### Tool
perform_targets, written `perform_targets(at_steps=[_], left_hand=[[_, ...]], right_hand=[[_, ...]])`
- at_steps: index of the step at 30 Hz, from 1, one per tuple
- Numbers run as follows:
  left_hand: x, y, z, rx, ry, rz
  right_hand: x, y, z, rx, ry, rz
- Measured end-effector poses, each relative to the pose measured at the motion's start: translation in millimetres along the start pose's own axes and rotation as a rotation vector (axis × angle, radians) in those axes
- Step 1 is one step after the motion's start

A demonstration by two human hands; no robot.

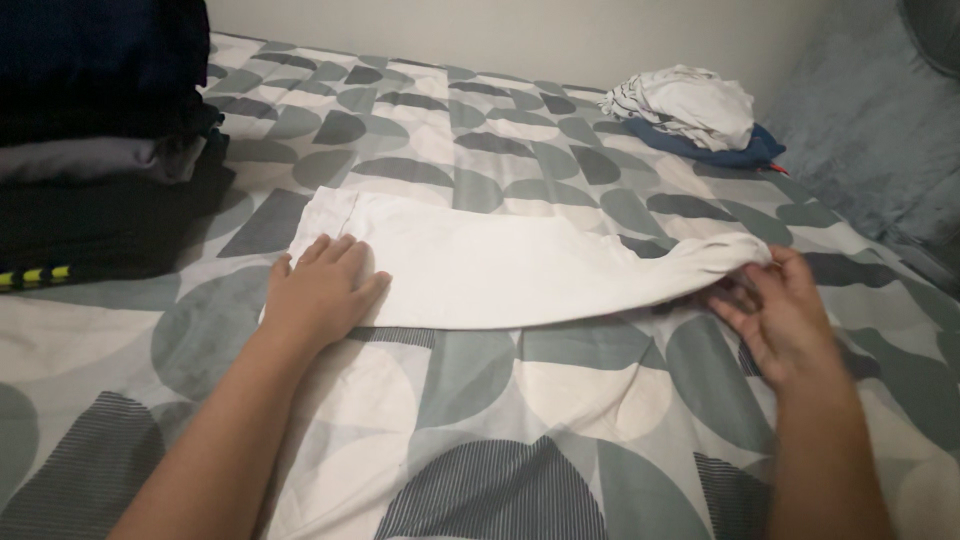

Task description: The person folds a white t-shirt and a white tank top on a bed, smoothing and aligning each piece before stacking them. The person then picks up a striped button-up shirt, lays it flat, and begins folding it.

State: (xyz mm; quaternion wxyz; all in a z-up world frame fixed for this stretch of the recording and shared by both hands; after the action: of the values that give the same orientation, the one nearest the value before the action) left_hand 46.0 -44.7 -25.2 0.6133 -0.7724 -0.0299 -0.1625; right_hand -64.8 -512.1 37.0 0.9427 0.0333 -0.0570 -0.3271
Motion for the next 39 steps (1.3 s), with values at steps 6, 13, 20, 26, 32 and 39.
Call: perform_targets(at_steps=[6, 13, 20, 26, 32, 39], left_hand=[[-2.3, -4.5, -2.6, -0.016, -0.005, 0.01], [-2.3, -4.4, -1.8, -0.026, 0.003, 0.007], [-3.2, -5.5, -1.9, -0.019, -0.003, 0.019], [-0.7, -0.9, 0.6, -0.026, -0.001, 0.004], [-0.9, -1.5, -5.3, -0.015, 0.037, -0.086], [-10.8, -10.7, -30.7, -0.125, 0.398, 0.086]], right_hand=[[26.2, -16.5, -25.5, -0.063, 0.064, -0.111], [40.5, -46.0, -35.8, -0.289, -0.084, -0.536], [25.4, -34.6, -21.5, -0.62, 0.008, -0.517], [20.4, -18.6, -9.5, -0.511, 0.272, -0.221], [32.6, -11.0, -19.3, -0.785, 0.199, -0.17], [46.0, -18.4, -20.5, -0.596, 0.182, -0.199]])
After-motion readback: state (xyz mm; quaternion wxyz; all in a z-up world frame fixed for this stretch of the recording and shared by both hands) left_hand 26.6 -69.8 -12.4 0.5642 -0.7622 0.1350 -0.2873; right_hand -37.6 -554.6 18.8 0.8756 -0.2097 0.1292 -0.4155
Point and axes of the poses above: each hand's wrist, its own x-axis towards the middle knuckle, its own y-axis out of the palm, z = x × y, the point moved 1 cm from there along x, towards the middle knuckle, and after that the axes turned 2 degrees about x, right-handed, at the moved point
